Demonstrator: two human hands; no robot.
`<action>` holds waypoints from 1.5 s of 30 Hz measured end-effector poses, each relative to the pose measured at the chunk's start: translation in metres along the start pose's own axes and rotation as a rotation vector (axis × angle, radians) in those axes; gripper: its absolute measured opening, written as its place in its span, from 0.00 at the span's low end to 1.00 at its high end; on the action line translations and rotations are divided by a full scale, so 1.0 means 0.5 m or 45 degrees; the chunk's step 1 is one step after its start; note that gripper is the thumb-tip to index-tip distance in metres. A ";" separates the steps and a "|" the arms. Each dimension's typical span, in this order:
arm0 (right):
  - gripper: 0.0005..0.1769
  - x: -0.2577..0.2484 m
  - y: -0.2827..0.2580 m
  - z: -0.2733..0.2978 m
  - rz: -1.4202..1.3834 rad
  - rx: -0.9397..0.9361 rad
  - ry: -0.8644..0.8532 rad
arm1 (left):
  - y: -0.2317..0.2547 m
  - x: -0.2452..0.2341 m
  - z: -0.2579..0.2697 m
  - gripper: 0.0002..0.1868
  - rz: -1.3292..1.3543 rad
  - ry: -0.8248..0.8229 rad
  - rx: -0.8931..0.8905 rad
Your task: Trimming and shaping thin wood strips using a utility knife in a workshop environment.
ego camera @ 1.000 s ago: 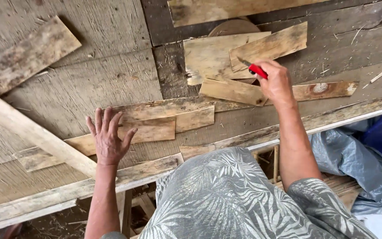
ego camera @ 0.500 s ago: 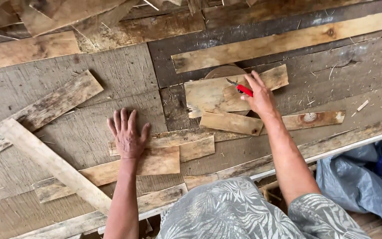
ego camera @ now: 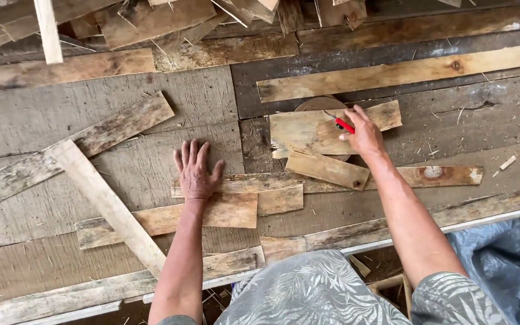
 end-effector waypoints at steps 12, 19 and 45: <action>0.13 -0.067 -0.159 -0.043 -1.494 0.130 0.455 | -0.005 0.023 -0.005 0.37 -0.137 -0.080 -0.029; 0.15 0.001 -0.341 -0.304 -2.342 0.197 0.412 | 0.012 -0.004 -0.012 0.37 -0.096 0.017 0.026; 0.06 -0.016 -0.311 -0.281 -2.535 0.128 0.868 | 0.007 0.014 -0.012 0.37 -0.046 -0.132 0.015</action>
Point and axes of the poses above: each hand's wrist, its own z-axis away from the middle knuckle, its own x-axis out of the palm, y = z × x, the point moved 10 cm from there along -z, towards the middle knuckle, and after that the axes turned 4 degrees about -y, right-handed, at the moved point
